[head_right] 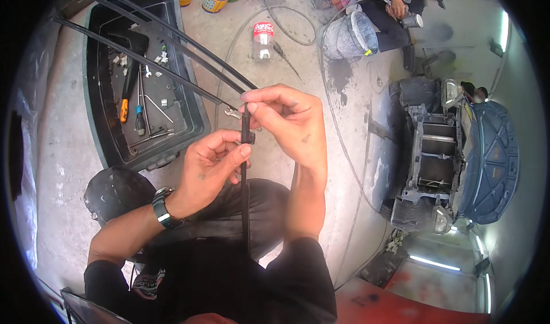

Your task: The person holds a black component by hand, threading a thin metal wire through a small attachment point and securing a clip.

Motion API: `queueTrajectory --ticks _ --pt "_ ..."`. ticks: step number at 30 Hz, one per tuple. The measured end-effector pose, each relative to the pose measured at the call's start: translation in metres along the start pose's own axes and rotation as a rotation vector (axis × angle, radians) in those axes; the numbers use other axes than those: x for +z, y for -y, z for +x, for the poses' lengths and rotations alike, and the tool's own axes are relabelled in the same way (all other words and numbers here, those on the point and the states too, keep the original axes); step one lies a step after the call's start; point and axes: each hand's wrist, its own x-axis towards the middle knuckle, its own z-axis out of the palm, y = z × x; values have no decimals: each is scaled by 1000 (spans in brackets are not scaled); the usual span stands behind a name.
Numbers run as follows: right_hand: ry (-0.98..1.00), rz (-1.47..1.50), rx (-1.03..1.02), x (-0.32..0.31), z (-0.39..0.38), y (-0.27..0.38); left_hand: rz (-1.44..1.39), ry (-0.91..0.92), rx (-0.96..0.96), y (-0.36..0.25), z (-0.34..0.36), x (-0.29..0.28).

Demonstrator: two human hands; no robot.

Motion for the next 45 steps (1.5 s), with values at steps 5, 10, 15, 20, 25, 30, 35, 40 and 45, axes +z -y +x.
queueTrajectory --ticks 5,10,15,20,25,30,35,40,45 --pt "11 61 30 -4 0 -5 -20 0 5 0 2 3" --pt "-1 40 49 -1 -1 -6 10 28 -1 0 2 -2" --pt "-32 59 82 1 -3 -5 61 52 -1 0 3 -3" --pt "-17 52 49 -1 -4 -6 78 135 -2 2 7 -6" --pt "-31 45 75 -3 -5 -4 89 163 18 2 8 -4" --pt "-28 87 99 -3 -8 -2 126 207 11 4 10 -7" --pt "-49 48 143 -2 -10 3 116 199 -13 5 10 -6" --pt "-87 -36 73 4 -9 -5 145 164 1 9 10 -4" --pt "-72 -332 -170 4 -4 -25 362 68 13 12 6 -1"
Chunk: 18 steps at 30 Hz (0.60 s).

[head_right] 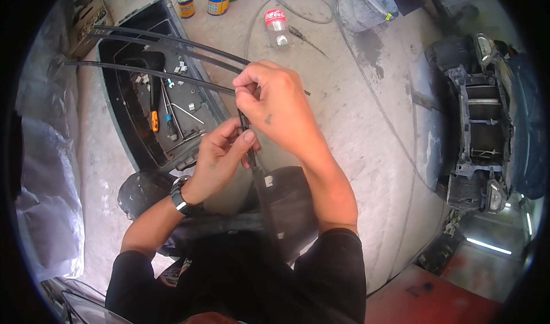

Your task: The person holds a black component by hand, threading a thin metal wire through a small attachment point and securing a clip.

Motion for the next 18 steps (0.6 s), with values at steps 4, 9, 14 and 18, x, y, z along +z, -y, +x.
queueTrajectory --ticks 4,9,14,18 --pt "18 15 39 4 -1 1 63 -62 10 -2 0 2" --pt "196 358 350 -11 6 5 45 -89 15 -2 -2 1" --pt "284 434 309 -13 13 -13 9 -141 -20 7 -1 4" --pt "310 446 302 -13 15 -14 -10 -174 21 10 0 6"
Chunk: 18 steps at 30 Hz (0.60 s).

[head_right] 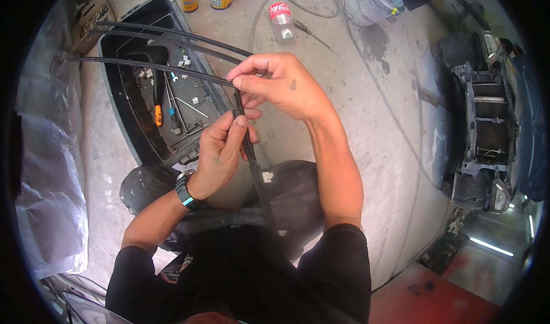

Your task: The person holds a black component by hand, threading a thin metal wire through a small attachment point and securing a clip.

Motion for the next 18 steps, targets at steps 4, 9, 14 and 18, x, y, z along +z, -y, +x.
queueTrajectory --ticks 4,9,14,18 --pt "19 6 -65 -4 2 -5 11 32 70 -1 3 1" --pt "5 30 -122 3 16 -1 0 33 104 -3 18 -8" --pt "41 53 -135 0 27 -7 -127 96 37 -1 24 -14" --pt "64 73 -155 2 33 -16 -265 187 -13 5 26 -24"
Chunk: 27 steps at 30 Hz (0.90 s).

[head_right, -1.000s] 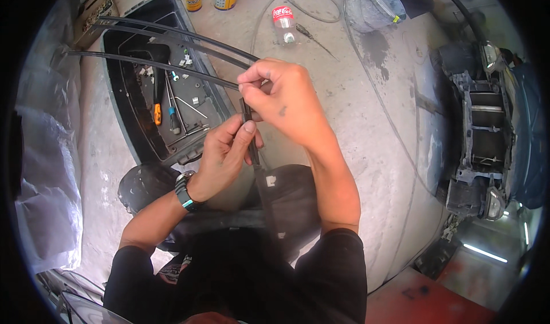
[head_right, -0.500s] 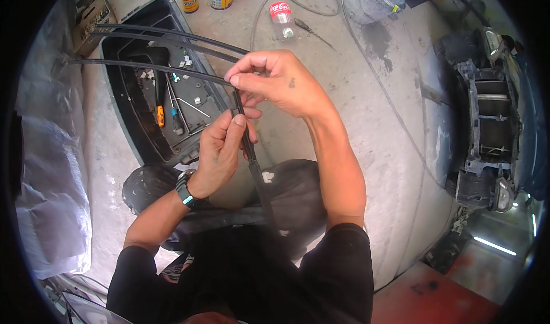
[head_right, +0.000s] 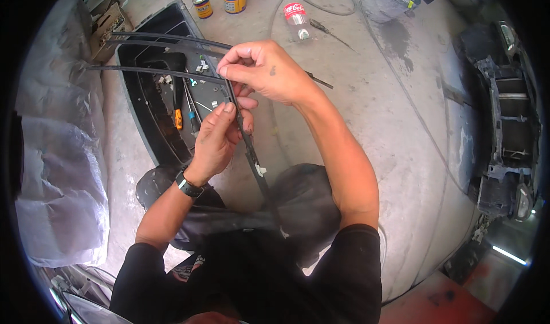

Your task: The person holds a black component by hand, threading a thin metal wire through a small attachment point and securing a clip.

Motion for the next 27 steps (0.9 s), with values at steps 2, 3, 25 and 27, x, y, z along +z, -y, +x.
queueTrajectory --ticks 2,3,25,27 --pt "10 -4 -8 -1 1 -3 -48 2 -22 0 0 0" --pt "14 -14 -14 -2 1 -5 -52 4 -27 0 -1 1" --pt "28 24 12 -6 -1 -4 100 -66 -22 -3 -3 7" --pt "22 -27 -3 -6 0 -5 155 -120 -13 -1 -3 9"
